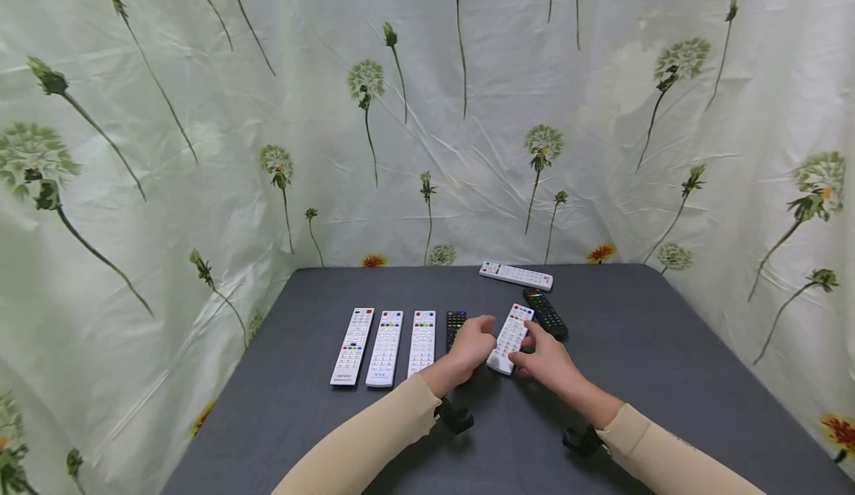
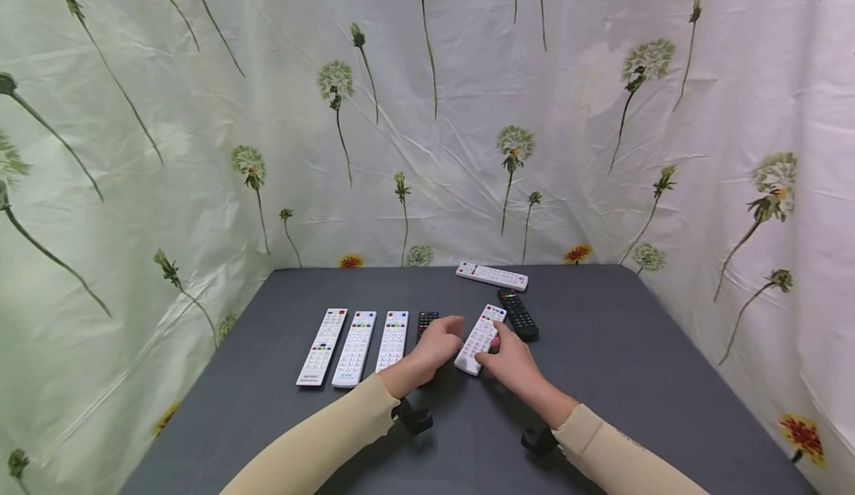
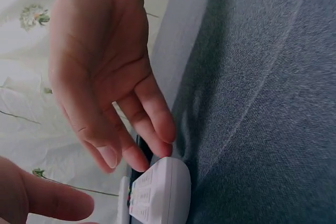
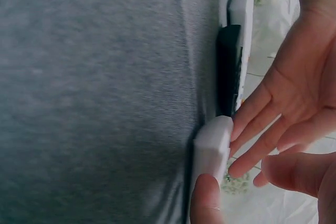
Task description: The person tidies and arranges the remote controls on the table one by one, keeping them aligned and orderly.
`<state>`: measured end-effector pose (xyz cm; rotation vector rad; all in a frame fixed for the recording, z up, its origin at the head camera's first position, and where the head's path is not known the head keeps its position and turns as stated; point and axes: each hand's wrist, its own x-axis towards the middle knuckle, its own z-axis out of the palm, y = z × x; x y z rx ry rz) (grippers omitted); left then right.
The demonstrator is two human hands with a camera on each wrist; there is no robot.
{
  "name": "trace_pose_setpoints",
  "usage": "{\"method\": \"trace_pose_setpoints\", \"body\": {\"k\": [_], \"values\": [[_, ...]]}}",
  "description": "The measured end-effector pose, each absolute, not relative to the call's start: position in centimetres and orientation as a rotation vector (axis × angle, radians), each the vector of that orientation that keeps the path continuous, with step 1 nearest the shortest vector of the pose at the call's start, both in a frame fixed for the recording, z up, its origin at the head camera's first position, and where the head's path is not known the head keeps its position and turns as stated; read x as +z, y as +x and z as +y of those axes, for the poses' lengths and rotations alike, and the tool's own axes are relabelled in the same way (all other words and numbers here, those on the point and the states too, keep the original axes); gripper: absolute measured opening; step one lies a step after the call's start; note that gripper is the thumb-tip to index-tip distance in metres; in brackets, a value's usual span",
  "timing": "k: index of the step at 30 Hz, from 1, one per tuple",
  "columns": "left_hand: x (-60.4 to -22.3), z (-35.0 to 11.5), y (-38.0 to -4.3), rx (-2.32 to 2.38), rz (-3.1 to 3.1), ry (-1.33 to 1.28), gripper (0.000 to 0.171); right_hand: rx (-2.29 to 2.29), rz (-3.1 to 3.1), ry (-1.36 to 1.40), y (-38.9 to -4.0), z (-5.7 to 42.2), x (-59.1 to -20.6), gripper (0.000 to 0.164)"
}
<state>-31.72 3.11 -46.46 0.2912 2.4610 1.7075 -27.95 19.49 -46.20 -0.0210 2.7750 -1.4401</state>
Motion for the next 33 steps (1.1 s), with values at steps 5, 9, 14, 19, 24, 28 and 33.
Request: {"method": "trace_pose_setpoints", "body": {"k": [5, 9, 14, 19, 24, 28, 33], "values": [[-46.8, 3.7, -32.1, 1.669, 2.434, 0.321, 0.063, -1.514, 2.710, -0.001, -27.9, 19.7, -47.0, 0.082], [-46.9, 3.8, -32.4, 1.644, 2.417, 0.320, 0.063, -1.572, 2.655, 0.031, -27.9, 19.6, -47.2, 0.084], [-47.0, 4.0, -32.7, 1.627, 2.407, 0.279, 0.061, -1.613, 2.597, 0.081, -27.8, 19.6, -47.3, 0.083], [-47.2, 4.1, -32.8, 1.633, 2.405, 0.232, 0.059, -1.668, 2.541, 0.092, -27.6, 19.6, -47.2, 0.079], [-47.4, 4.4, -32.8, 1.663, 2.364, 0.212, 0.051, -1.735, 2.484, 0.098, -27.5, 19.9, -47.5, 0.074], [-47.4, 4.6, -32.8, 1.674, 2.337, 0.191, 0.047, -1.768, 2.465, 0.097, -27.6, 20.3, -47.9, 0.073], [-47.2, 4.7, -32.6, 1.694, 2.319, 0.187, 0.048, -1.777, 2.490, 0.065, -27.7, 20.6, -47.8, 0.075]]}}
